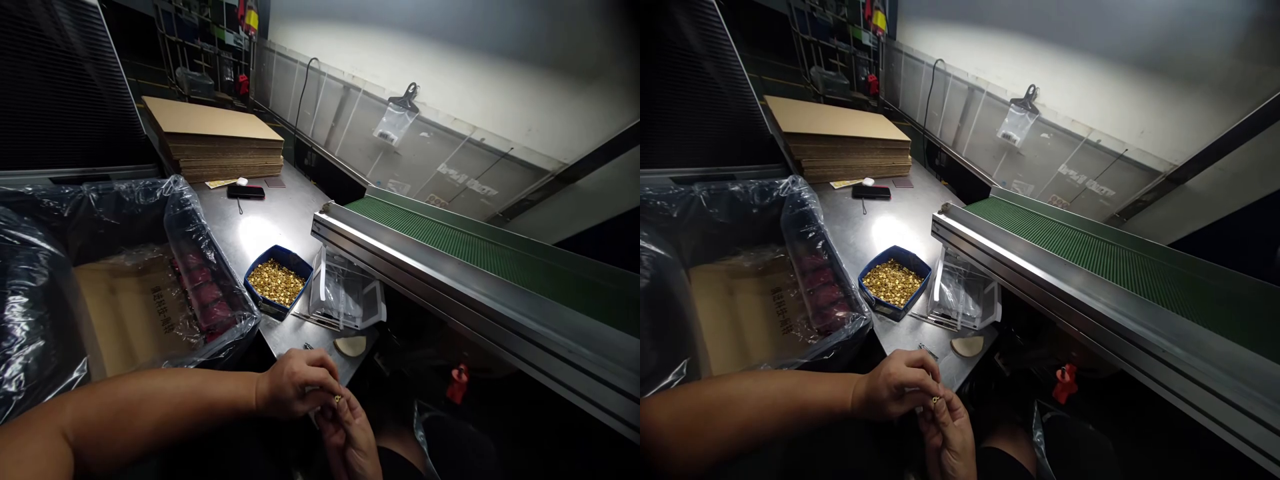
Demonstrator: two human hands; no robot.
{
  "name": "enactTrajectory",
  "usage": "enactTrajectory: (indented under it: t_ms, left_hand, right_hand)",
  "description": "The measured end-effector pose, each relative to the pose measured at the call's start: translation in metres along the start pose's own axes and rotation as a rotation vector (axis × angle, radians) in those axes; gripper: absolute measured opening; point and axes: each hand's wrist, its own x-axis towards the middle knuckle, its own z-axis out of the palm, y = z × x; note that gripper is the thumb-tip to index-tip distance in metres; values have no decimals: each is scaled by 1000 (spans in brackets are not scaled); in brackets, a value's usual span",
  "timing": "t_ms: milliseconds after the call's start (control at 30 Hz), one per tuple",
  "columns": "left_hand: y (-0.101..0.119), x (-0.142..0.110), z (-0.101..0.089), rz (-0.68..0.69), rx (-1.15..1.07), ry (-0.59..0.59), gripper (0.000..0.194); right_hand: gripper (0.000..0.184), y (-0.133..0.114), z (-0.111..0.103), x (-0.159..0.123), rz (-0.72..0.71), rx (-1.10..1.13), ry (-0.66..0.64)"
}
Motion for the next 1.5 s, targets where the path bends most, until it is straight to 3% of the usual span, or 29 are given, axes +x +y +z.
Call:
enactTrajectory:
  t_ms: [267, 567, 1233, 1500]
  left_hand:
    - [-6, -5, 5, -88, -79, 61, 14]
    - [-8, -1, 5, -213, -144, 21, 19]
    - [-10, 0, 1, -153, -98, -66, 13]
    - [-12, 0, -1, -151, -114, -114, 22]
  right_hand:
    - [36, -1, -2, 1, 14, 11, 43]
    - [40, -8, -1, 1, 41, -57, 27]
    - [39, -7, -20, 5, 82, -117, -33]
    - [37, 2, -20, 6, 83, -48, -30]
